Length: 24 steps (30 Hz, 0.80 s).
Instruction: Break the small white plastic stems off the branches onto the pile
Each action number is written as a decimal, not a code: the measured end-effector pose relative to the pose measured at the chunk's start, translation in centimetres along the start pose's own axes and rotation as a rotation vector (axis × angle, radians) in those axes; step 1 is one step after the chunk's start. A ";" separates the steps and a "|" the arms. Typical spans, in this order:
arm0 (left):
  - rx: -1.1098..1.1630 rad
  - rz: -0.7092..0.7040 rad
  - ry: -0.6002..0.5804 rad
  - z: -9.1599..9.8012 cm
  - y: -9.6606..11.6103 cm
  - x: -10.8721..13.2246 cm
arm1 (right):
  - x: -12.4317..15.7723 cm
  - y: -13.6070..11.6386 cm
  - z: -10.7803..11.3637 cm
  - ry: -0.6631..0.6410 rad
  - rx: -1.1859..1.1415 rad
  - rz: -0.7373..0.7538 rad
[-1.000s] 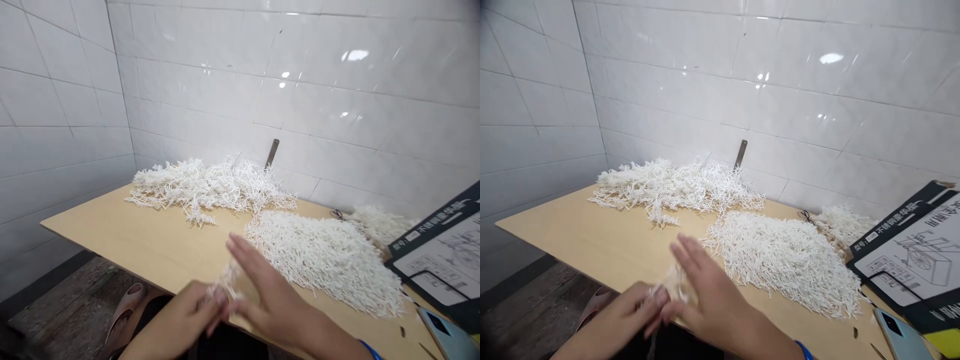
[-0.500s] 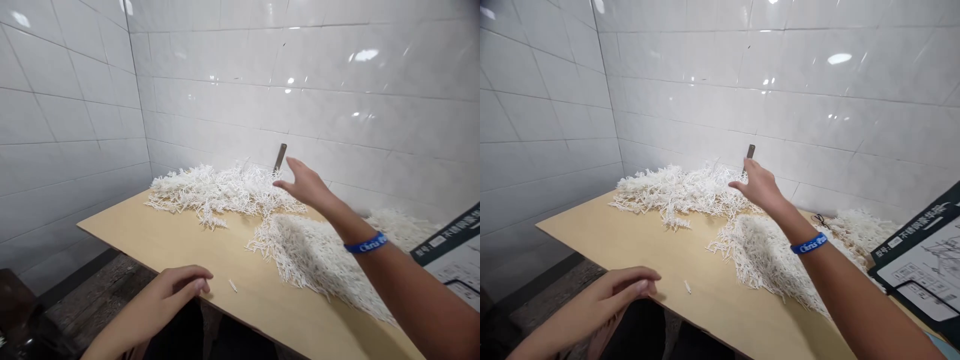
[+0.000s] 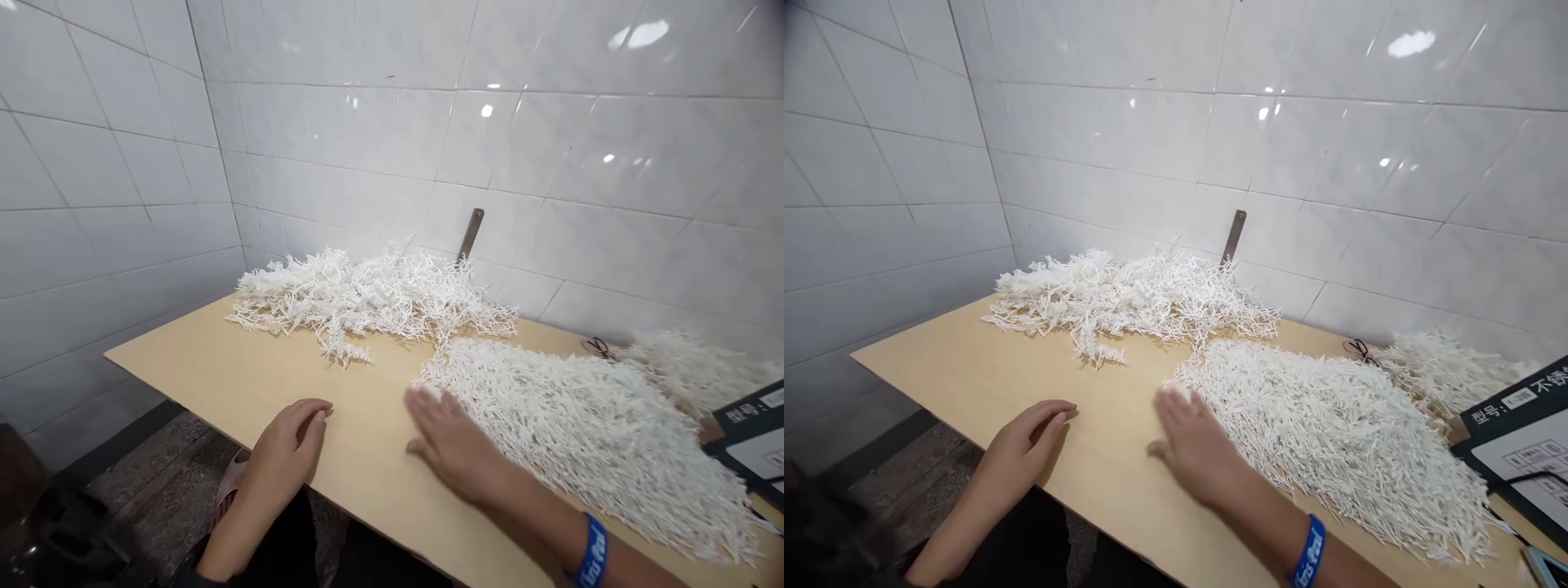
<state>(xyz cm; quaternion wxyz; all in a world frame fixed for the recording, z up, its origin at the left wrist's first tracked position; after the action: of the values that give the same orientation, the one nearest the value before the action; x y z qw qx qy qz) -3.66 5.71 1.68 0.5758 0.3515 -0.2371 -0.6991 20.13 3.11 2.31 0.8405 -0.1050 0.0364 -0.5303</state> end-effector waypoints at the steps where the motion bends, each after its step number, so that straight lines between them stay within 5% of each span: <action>1: -0.012 0.008 -0.003 0.0 0.0 0.1 | -0.2 1.9 0.9 0.056 0.075 -0.100; 3: -0.015 0.033 -0.014 0.0 -0.2 0.1 | 0.1 3.4 2.5 0.194 0.156 -0.177; 6: 0.047 0.047 -0.023 0.0 -0.8 -1.1 | 0.8 0.2 2.4 0.301 0.078 -0.012; 10: 0.040 -0.120 0.066 0.1 -0.2 -5.9 | 1.2 -6.7 -2.5 0.184 -0.104 0.449; 13: 0.117 -0.056 0.137 0.4 0.0 -10.4 | 0.6 -8.3 -5.8 0.186 -0.139 0.613; 16: 0.177 0.006 0.118 1.6 1.3 -13.9 | -0.3 -7.5 -6.9 0.180 -0.190 0.613; 19: 0.178 -0.033 0.198 5.3 4.1 -15.5 | -0.3 -6.7 -6.1 0.118 -0.326 0.605; 22: 0.222 -0.069 0.211 8.6 6.8 -14.7 | 0.2 -5.8 -4.5 0.163 -0.561 0.459; 24: 0.248 -0.110 0.157 8.7 8.0 -12.8 | 0.4 -4.9 -3.9 0.214 -0.743 0.306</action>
<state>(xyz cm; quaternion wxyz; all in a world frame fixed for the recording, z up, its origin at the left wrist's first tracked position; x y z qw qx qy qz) -4.10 15.72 15.95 0.5055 0.4858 -0.2564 -0.6654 15.28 0.18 -0.39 0.8061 -0.3387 0.3276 -0.3580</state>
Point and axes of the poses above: each hand's wrist, its own x-axis away from the middle knuckle, its own z-axis out of the back of the hand, y = z × x, the point moved 6 cm from there along -x, towards the middle knuckle, and after that the axes turned 1 degree about z, right-handed, at the moved point
